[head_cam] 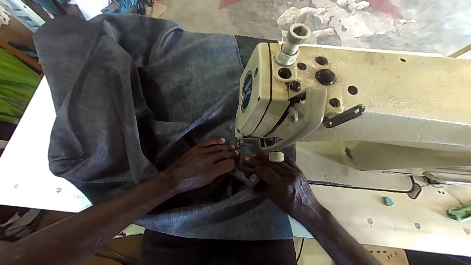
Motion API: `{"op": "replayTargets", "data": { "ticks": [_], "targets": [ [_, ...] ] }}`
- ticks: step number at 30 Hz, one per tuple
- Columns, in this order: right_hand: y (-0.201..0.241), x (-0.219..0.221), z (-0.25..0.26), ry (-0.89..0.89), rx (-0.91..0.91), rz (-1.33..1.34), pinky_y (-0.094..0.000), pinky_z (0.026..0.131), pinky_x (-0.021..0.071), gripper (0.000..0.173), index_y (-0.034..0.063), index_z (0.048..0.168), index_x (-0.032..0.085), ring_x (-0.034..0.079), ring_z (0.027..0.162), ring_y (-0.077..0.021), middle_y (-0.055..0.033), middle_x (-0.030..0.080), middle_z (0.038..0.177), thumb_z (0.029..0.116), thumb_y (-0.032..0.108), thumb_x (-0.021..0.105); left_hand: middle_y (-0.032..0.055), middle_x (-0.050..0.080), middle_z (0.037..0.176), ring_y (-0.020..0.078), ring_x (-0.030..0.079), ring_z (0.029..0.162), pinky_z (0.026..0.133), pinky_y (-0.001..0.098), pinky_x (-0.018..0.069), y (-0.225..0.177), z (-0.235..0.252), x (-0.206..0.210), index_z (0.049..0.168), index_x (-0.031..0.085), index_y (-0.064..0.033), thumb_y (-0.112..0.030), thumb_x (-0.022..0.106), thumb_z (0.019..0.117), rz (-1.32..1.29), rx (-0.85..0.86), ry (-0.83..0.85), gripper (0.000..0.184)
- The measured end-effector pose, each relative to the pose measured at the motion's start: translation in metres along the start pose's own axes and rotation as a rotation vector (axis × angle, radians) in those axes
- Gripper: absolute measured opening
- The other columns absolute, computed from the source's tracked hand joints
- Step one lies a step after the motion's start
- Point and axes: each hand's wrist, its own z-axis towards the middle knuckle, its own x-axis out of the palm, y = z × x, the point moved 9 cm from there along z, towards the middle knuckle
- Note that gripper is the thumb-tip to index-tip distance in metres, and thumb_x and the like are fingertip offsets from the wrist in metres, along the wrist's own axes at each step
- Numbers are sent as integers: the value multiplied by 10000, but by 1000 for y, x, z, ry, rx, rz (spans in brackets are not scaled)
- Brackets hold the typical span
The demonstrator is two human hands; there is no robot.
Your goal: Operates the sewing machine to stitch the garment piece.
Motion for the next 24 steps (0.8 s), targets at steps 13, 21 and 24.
{"op": "replayTargets", "data": {
  "ticks": [13, 21, 24],
  "targets": [
    [-13, 0, 10, -19, 5, -33, -405, 1083, 477, 246, 110, 994, 759, 684, 1151, -194, -39, 760, 1125, 979, 76, 516, 50, 743, 1118, 212, 644, 1223, 1141, 399, 437, 13, 11, -9, 1017, 725, -100, -95, 509, 1028, 53, 35, -39, 216],
    [-14, 0, 13, 9, 52, -74, -416, 1117, 453, 258, 150, 1067, 768, 647, 1214, -174, 9, 735, 1208, 977, 125, 527, 24, 703, 1201, 208, 573, 1304, 1183, 434, 385, 19, 11, -3, 1106, 728, -145, -160, 560, 968, 44, -33, 86, 218],
    [-11, 0, 10, 22, 83, -93, -443, 1112, 455, 275, 195, 1161, 755, 637, 1212, -166, 26, 726, 1202, 993, 176, 538, 3, 677, 1215, 215, 568, 1273, 1152, 464, 405, 10, 9, -2, 1202, 726, -216, -204, 561, 1013, 41, -76, 109, 251]
  ]
}}
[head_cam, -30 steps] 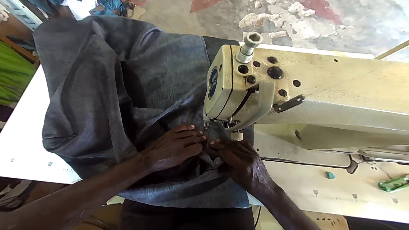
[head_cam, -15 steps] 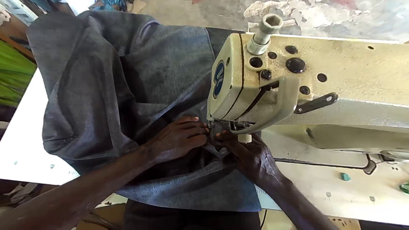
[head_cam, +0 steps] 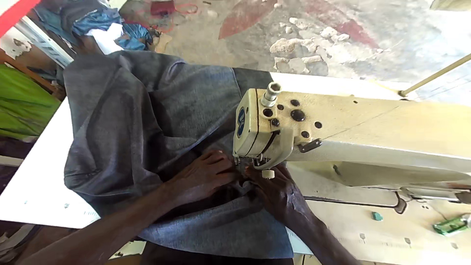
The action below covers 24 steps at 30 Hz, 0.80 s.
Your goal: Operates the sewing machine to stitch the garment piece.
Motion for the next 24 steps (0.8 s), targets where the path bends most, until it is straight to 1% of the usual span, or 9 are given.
{"op": "replayTargets", "data": {
  "ticks": [1, 3, 5, 7, 12, 16, 20, 23, 24],
  "targets": [
    [2, 0, -2, -26, -5, -3, -443, 1085, 472, 268, 207, 1140, 769, 647, 1175, -164, 32, 731, 1173, 994, 163, 548, -6, 677, 1229, 214, 565, 1280, 1149, 464, 410, -5, -3, 1, 1164, 735, -210, -173, 546, 1028, 4, 16, -24, 236],
    [4, 0, -5, -68, -44, -7, -418, 1061, 474, 254, 206, 1066, 780, 641, 1167, -150, 54, 733, 1174, 988, 116, 555, -29, 684, 1278, 189, 553, 1323, 1179, 450, 385, -8, -7, 4, 1133, 739, -187, -126, 510, 1051, -10, 51, -66, 251],
    [3, 1, -7, -67, -79, 3, -391, 1038, 475, 253, 197, 1027, 777, 631, 1183, -142, 68, 733, 1188, 988, 98, 548, -37, 704, 1252, 168, 575, 1301, 1186, 433, 381, -6, -7, 4, 1111, 749, -172, -116, 507, 1049, -33, 66, -78, 256],
    [2, 2, -7, -54, -88, 25, -388, 1022, 483, 246, 190, 997, 777, 630, 1180, -151, 65, 737, 1167, 983, 98, 550, -29, 718, 1225, 175, 592, 1277, 1184, 431, 380, -6, -8, 5, 1092, 761, -163, -113, 513, 1039, -45, 69, -76, 259],
    [-5, 2, -3, -71, -50, 36, -397, 991, 497, 229, 182, 1003, 784, 635, 1161, -170, 46, 743, 1134, 999, 139, 559, -30, 716, 1194, 176, 606, 1232, 1155, 433, 401, -1, -5, 5, 1086, 759, -169, -116, 520, 1036, -13, 49, -81, 250],
    [-11, 2, 2, -75, -68, 30, -410, 978, 488, 244, 188, 1017, 780, 638, 1131, -183, 37, 739, 1141, 975, 123, 548, -38, 717, 1140, 170, 608, 1204, 1140, 424, 405, 6, 0, 3, 1093, 759, -177, -128, 523, 1036, 3, 49, -99, 248],
    [-15, 0, 7, -99, -68, -7, -430, 897, 512, 209, 170, 993, 778, 665, 1036, -205, 8, 733, 1012, 945, 154, 575, -17, 710, 1110, 182, 613, 1192, 1130, 437, 416, 11, 4, 2, 1101, 758, -170, -138, 529, 1036, 28, 39, -92, 240],
    [-18, -2, 10, -119, -46, -30, -434, 821, 524, 161, 148, 921, 754, 681, 936, -214, -8, 721, 919, 931, 180, 597, -8, 716, 1083, 186, 628, 1173, 1127, 438, 419, 16, 8, -2, 1077, 760, -167, -130, 537, 1023, 36, 41, -107, 232],
    [-18, -3, 10, -119, -37, -34, -431, 816, 523, 153, 145, 896, 743, 680, 922, -212, -6, 718, 904, 927, 181, 597, -5, 720, 1079, 188, 631, 1174, 1130, 442, 416, 16, 8, -2, 1073, 762, -163, -124, 540, 1018, 33, 43, -109, 232]
  ]
}}
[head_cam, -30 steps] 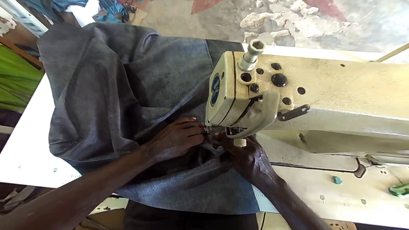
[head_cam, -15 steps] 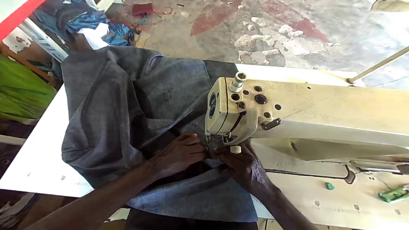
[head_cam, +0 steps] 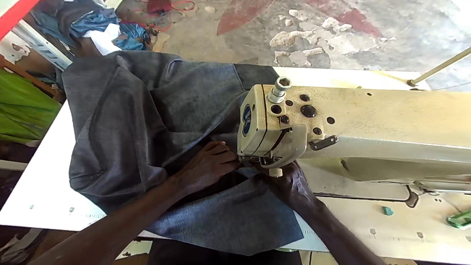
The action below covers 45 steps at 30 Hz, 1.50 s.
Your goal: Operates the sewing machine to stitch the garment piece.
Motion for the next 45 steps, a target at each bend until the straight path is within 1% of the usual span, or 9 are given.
{"op": "replayTargets", "data": {
  "ticks": [4, 8, 15, 21, 25, 33, 36, 40, 45],
  "targets": [
    [3, 1, -1, 8, 34, 17, -442, 896, 501, 172, 137, 956, 755, 661, 991, -218, -6, 721, 966, 943, 153, 585, -5, 714, 1117, 199, 612, 1219, 1154, 460, 398, 1, 1, 1, 1084, 759, -166, -130, 534, 1019, 16, -35, 26, 236],
    [8, -2, -17, 12, 118, 40, -446, 1058, 477, 282, 165, 1204, 719, 584, 1253, -235, -30, 668, 1278, 1026, 330, 575, 19, 664, 1257, 231, 542, 1316, 1167, 459, 396, -19, -6, -9, 1181, 725, -174, -343, 532, 1054, 1, -156, 0, 287],
    [13, -16, -65, -199, 715, 287, -453, 1111, 478, 823, 64, 1522, 462, 423, 1464, -298, -194, 297, 1652, 876, 476, 762, 8, 617, 1378, 212, 498, 1380, 1145, 433, 421, -41, -39, 6, 1353, 638, -213, -563, 462, 1040, -85, -272, 105, 501],
    [25, -15, -70, -451, 1131, 1124, -355, 846, 619, 780, 18, 1526, 334, 699, 1051, -201, -138, 615, 1338, 864, 54, 744, -3, 654, 1155, 184, 590, 1183, 1051, 435, 465, -41, -24, 12, 1065, 693, -187, -382, 444, 1091, -79, -186, 150, 317],
    [28, 0, -74, -392, 1285, 1444, -386, 809, 605, 324, -58, 1247, 614, 697, 900, -219, -184, 704, 1028, 935, 24, 649, 21, 653, 1227, 199, 551, 1285, 1095, 422, 439, -55, -15, -7, 1044, 659, -134, -353, 420, 1100, -184, -122, 230, 329],
    [25, -7, -88, -155, 1106, 1229, -321, 714, 595, 115, -17, 965, 674, 677, 767, -156, -95, 693, 849, 888, 65, 699, 54, 693, 987, 220, 633, 1057, 1031, 461, 441, -41, -3, -13, 1075, 694, -94, -463, 407, 1088, -306, -322, 487, 467],
    [14, -15, -80, -123, 1080, 1125, -294, 692, 547, 141, 32, 949, 656, 624, 744, -125, -45, 650, 821, 952, 171, 675, 62, 716, 1040, 244, 659, 1053, 1031, 499, 459, -41, -3, -1, 1225, 669, -91, -490, 512, 1043, -257, -461, 381, 466],
    [-2, -3, -59, -64, 1151, 1185, -367, 791, 594, 295, 28, 1168, 647, 694, 869, -193, -117, 711, 970, 985, 257, 676, 35, 680, 1125, 229, 628, 1106, 994, 482, 477, -44, -10, 10, 1229, 683, -159, -540, 571, 994, -130, -554, 212, 462],
    [3, 22, -35, -72, 1194, 1298, -396, 827, 603, 300, 15, 1160, 665, 707, 917, -226, -147, 725, 1002, 874, 50, 753, -15, 610, 1380, 190, 540, 1296, 1049, 462, 457, -48, -16, 10, 1302, 649, -186, -538, 581, 991, -211, -602, 25, 474]
  ]
}}
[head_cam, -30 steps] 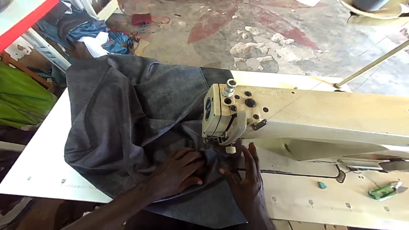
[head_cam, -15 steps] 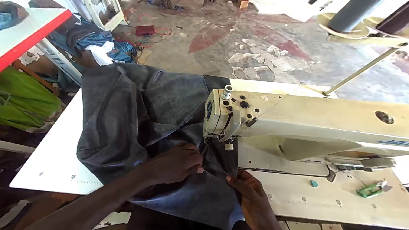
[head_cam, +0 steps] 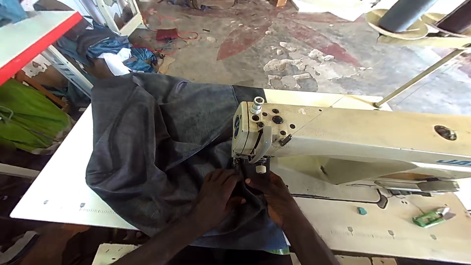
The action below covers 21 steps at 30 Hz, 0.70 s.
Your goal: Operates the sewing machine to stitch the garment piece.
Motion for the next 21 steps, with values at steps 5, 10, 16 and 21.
{"op": "replayTargets", "data": {
  "ticks": [5, 10, 16, 21],
  "targets": [
    [-6, -11, -17, -109, 18, 100, -363, 818, 618, 290, -23, 1215, 607, 716, 918, -206, -156, 719, 1017, 928, -42, 639, -32, 657, 1353, 168, 508, 1361, 1138, 479, 364, -7, 5, 2, 1387, 614, -172, -547, 485, 1035, -95, 66, 106, 530],
    [6, -8, -27, -134, -69, 14, -345, 823, 613, 359, 1, 1288, 549, 711, 952, -201, -148, 706, 1069, 934, -19, 608, -6, 672, 1315, 170, 513, 1357, 1155, 484, 341, -19, 8, 0, 1364, 612, -138, -583, 398, 1051, -62, 117, 135, 585],
    [-26, 19, -40, -105, 252, 378, -351, 702, 601, 176, 12, 1024, 605, 687, 773, -174, -120, 679, 834, 1036, 102, 454, 58, 696, 1249, 167, 601, 1274, 1199, 456, 341, -32, 9, -5, 1302, 627, -79, -548, 317, 1082, -13, 163, 145, 604],
    [-17, 2, -43, -40, 9, 64, -327, 868, 594, 290, -9, 1250, 590, 695, 973, -148, -105, 710, 1056, 990, 86, 504, 105, 653, 1325, 221, 572, 1317, 1197, 482, 332, -35, 9, 4, 1331, 590, -65, -585, 289, 1071, 32, 189, 261, 655]
  ]
}}
